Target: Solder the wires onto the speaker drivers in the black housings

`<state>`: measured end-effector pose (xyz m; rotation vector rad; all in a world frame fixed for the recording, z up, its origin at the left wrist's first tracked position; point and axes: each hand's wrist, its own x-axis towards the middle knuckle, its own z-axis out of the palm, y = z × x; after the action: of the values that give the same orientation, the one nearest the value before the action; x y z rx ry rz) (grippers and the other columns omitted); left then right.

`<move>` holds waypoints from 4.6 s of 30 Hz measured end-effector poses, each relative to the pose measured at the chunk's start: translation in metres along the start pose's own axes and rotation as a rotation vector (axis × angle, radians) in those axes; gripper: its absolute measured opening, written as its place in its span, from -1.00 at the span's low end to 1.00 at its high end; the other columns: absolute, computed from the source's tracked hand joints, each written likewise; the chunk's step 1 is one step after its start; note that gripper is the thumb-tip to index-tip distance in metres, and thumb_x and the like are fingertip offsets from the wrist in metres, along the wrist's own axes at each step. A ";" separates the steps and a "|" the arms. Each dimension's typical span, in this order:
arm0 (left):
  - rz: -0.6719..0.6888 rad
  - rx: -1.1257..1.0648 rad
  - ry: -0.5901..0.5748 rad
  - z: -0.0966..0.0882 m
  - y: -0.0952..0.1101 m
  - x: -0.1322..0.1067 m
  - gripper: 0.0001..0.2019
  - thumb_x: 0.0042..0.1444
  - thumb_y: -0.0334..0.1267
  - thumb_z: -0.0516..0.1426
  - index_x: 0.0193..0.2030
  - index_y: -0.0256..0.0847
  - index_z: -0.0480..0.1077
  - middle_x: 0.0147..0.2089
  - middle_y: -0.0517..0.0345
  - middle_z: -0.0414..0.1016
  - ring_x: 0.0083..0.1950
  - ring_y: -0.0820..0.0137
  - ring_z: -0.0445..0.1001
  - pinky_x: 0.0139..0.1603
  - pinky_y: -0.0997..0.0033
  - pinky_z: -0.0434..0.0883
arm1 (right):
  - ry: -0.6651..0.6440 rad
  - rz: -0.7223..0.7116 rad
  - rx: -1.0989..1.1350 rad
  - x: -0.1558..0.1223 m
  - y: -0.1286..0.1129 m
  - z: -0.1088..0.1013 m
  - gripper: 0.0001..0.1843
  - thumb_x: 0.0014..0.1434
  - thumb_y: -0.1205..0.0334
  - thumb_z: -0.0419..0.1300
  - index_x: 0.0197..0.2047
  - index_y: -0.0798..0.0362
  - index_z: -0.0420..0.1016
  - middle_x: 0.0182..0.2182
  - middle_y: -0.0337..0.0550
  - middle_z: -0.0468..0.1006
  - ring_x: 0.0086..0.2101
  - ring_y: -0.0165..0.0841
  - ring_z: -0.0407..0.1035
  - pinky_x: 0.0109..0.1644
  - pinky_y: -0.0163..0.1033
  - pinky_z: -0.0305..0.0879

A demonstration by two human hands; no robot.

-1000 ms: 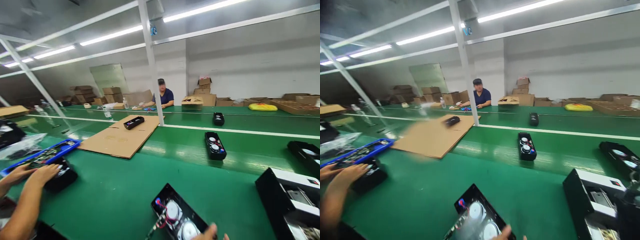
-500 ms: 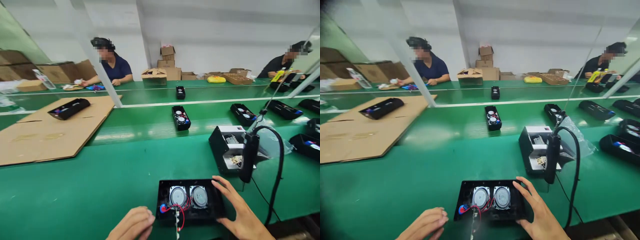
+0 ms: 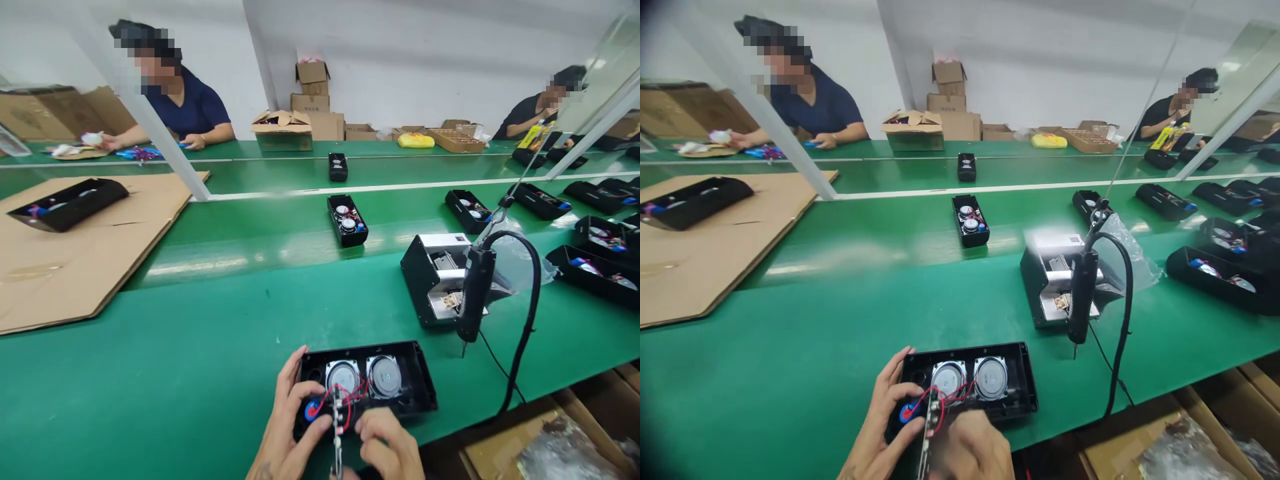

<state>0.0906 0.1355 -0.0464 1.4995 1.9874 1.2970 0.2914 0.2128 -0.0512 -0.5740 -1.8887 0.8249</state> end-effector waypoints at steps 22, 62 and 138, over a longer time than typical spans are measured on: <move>-0.059 0.030 0.085 -0.003 0.032 -0.012 -0.88 0.49 -0.25 0.10 0.04 -0.03 0.47 0.54 -0.06 0.28 0.54 0.07 0.38 0.46 -0.13 0.47 | -0.516 -0.112 -0.070 0.098 -0.028 -0.062 -0.66 0.42 0.50 0.11 0.06 -0.04 0.60 -0.16 -0.18 0.80 -0.18 -0.30 0.69 -0.03 -0.24 0.57; 0.195 0.203 -0.757 -0.020 0.045 0.110 -0.82 -0.02 -0.11 0.50 -0.39 -0.06 0.65 0.25 0.20 0.65 0.48 -0.14 0.40 0.50 -0.19 0.29 | -1.074 0.107 -0.438 0.151 -0.028 -0.052 -0.69 0.25 0.39 0.23 0.03 0.04 0.64 -0.18 -0.05 0.75 -0.17 -0.17 0.59 0.05 -0.09 0.31; 0.669 0.383 -0.353 -0.010 0.029 0.041 -0.84 0.19 -0.14 0.38 -0.30 -0.05 0.51 0.10 0.29 0.70 0.69 0.02 0.06 0.74 -0.02 -0.11 | 0.506 0.348 -0.117 0.117 0.086 -0.163 -0.52 0.17 0.16 0.45 0.14 0.02 0.53 -0.46 -0.36 0.55 -0.50 -0.33 0.42 -0.30 -0.14 0.45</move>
<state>0.0842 0.1678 -0.0076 2.5222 1.6122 0.7704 0.3923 0.3985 0.0033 -1.0952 -1.3947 0.7036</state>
